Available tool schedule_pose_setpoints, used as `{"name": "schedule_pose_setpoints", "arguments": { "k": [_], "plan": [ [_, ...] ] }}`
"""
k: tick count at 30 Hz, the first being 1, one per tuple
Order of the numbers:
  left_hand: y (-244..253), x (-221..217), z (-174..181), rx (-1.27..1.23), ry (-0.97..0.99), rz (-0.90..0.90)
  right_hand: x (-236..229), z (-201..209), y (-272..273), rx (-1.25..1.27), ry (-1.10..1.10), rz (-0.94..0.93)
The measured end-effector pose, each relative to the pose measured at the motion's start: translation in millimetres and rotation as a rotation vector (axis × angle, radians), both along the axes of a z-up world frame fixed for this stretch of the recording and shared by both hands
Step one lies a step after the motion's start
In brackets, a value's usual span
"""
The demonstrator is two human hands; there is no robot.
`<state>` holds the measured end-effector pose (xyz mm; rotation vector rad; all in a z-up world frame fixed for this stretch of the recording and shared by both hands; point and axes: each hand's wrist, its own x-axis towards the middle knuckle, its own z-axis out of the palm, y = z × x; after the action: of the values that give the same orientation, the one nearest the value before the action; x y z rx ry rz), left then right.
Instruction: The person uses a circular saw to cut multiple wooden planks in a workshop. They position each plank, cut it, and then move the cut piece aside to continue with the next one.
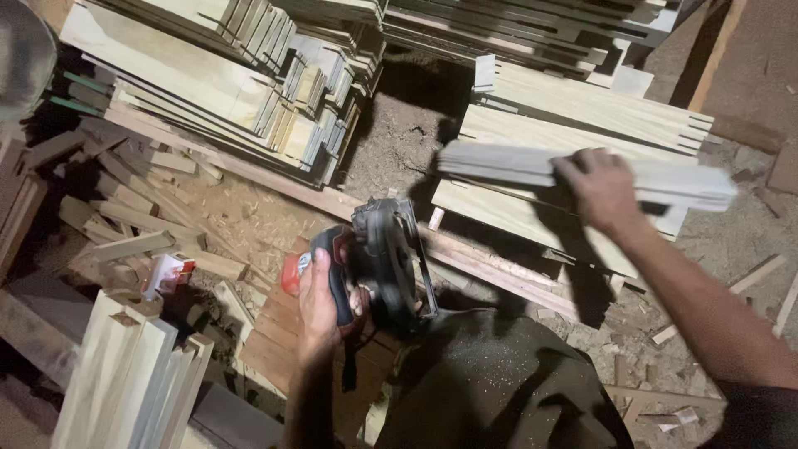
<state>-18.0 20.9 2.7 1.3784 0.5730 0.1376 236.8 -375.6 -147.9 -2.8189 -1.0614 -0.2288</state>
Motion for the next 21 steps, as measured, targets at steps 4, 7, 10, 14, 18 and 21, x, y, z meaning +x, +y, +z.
{"name": "schedule_pose_setpoints", "arguments": {
  "k": [4, 7, 10, 14, 18, 21],
  "plan": [
    [-9.4, 13.6, 5.5, -0.069, -0.076, -0.016, 8.5, -4.0, -42.8, -0.138, 0.092, -0.032],
    [-21.3, 20.3, 9.9, -0.128, -0.055, -0.027, 6.8, -17.8, -31.5, -0.174, 0.141, -0.087],
    [-29.6, 31.2, 13.1, -0.091, -0.011, -0.048, 9.1, -29.8, 6.4, -0.005, -0.028, -0.078],
    [-40.5, 48.2, 10.2, 0.041, -0.079, -0.197, 6.0, -36.7, 47.4, 0.187, 0.098, -0.099],
    [-46.8, 72.7, -0.9, 0.171, -0.192, -0.338, 14.4, -29.2, 58.8, 0.142, 0.238, -0.113],
    [-51.8, 91.5, -10.8, -0.094, -0.065, -0.35, 15.4, -25.5, 56.8, 0.102, 0.257, -0.134]
  ]
}}
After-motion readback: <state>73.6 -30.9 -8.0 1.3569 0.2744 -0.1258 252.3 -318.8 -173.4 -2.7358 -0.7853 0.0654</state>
